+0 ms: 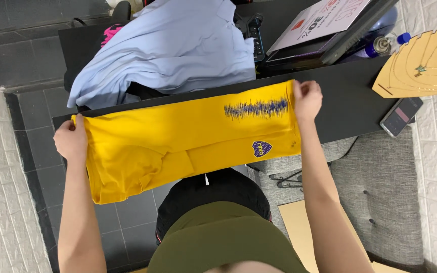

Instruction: Removing shirts from hangers, folding them on a table, and placing them into a cardboard box.

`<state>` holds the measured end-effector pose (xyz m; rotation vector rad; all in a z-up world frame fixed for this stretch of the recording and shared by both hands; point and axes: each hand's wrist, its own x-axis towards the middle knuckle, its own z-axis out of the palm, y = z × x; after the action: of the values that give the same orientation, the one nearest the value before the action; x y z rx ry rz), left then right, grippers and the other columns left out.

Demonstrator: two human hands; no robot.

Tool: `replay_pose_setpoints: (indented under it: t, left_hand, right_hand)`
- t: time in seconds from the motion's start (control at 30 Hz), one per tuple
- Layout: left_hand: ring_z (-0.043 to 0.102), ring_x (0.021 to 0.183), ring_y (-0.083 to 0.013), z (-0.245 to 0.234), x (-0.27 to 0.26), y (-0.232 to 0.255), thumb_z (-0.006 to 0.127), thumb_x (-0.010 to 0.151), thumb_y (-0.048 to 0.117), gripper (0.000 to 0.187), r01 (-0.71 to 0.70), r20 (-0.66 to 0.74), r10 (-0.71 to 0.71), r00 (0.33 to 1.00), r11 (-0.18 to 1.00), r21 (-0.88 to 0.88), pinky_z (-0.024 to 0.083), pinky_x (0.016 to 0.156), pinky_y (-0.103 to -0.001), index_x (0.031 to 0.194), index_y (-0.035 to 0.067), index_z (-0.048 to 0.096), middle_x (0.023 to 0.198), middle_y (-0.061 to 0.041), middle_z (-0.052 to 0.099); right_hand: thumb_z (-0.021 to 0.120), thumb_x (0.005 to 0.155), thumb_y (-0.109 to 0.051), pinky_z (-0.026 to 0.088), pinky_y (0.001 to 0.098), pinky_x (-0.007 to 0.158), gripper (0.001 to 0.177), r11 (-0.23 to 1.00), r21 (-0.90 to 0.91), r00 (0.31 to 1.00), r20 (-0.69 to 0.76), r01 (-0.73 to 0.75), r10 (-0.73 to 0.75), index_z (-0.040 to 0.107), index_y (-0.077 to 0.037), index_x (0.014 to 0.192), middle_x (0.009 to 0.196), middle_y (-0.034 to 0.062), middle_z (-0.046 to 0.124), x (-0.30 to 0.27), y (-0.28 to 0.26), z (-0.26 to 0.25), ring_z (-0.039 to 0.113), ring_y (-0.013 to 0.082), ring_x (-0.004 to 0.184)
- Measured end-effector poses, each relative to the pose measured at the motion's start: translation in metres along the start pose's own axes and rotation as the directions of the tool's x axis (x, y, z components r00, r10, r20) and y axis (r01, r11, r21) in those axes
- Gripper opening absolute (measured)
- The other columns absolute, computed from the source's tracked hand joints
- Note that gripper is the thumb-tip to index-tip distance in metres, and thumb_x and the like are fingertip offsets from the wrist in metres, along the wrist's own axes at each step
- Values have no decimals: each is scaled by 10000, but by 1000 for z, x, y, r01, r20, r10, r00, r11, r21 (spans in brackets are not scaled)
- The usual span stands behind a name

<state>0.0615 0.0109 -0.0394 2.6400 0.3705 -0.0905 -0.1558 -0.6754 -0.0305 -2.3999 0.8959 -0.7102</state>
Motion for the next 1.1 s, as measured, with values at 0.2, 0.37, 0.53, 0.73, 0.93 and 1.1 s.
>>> replay_pose_setpoints:
  t: [0.2, 0.37, 0.53, 0.73, 0.93, 1.1]
  left_hand:
    - [648, 631, -297, 11, 11, -4, 633, 1201, 445, 492, -59, -88, 67, 994, 994, 89, 487, 555, -503, 838, 120, 699, 748, -31, 675]
    - [587, 593, -390, 13, 17, -22, 595, 1162, 316, 476, -47, -117, 58, 992, 995, 92, 425, 565, -559, 734, 109, 571, 671, -124, 609]
    - [253, 652, -137, -15, 5, 2, 577, 1128, 283, 473, 126, 5, -128, 992, 971, -204, 239, 595, -419, 721, 168, 367, 676, 21, 297]
    - [638, 698, -275, 22, 21, -43, 739, 1062, 321, 248, -97, -207, 84, 975, 994, -57, 515, 629, -495, 911, 125, 726, 753, -53, 665]
    - [688, 833, -409, -38, -81, -1, 814, 918, 145, 262, -167, -326, 159, 932, 986, 4, 581, 707, -538, 1081, 97, 616, 947, -107, 578]
    - [654, 876, -454, -37, -182, -24, 759, 893, 147, 273, -122, -353, 107, 929, 992, -20, 545, 749, -561, 1077, 47, 584, 919, -171, 555]
  right_hand:
    - [775, 979, -308, 552, 444, 577, 298, 912, -312, 962, 140, 266, -232, 650, -57, 1081, 968, 140, 630, -6, -12, 25, 656, 339, 792]
    - [656, 983, -93, 549, 459, 555, 76, 968, -212, 985, 143, 131, -102, 671, -22, 962, 883, 144, 706, 8, 17, 31, 687, 331, 704]
    - [520, 1050, -251, 406, 271, 561, 154, 551, 386, 673, 404, -740, 620, 572, -108, 1063, 779, -60, 514, 30, 25, 6, 477, 57, 648]
    - [645, 1016, -199, 489, 419, 698, 126, 903, 70, 892, 206, -425, 403, 707, -95, 1052, 881, 79, 665, 21, 104, 30, 628, 270, 802]
    - [678, 987, -33, 537, 406, 748, 135, 978, -54, 978, -45, 200, -203, 600, -113, 1062, 889, 78, 642, -43, -12, 20, 664, 313, 791]
    - [667, 949, 57, 522, 460, 764, 179, 884, 213, 859, 225, 417, -459, 673, -26, 1107, 900, 178, 647, -152, -174, 42, 635, 391, 814]
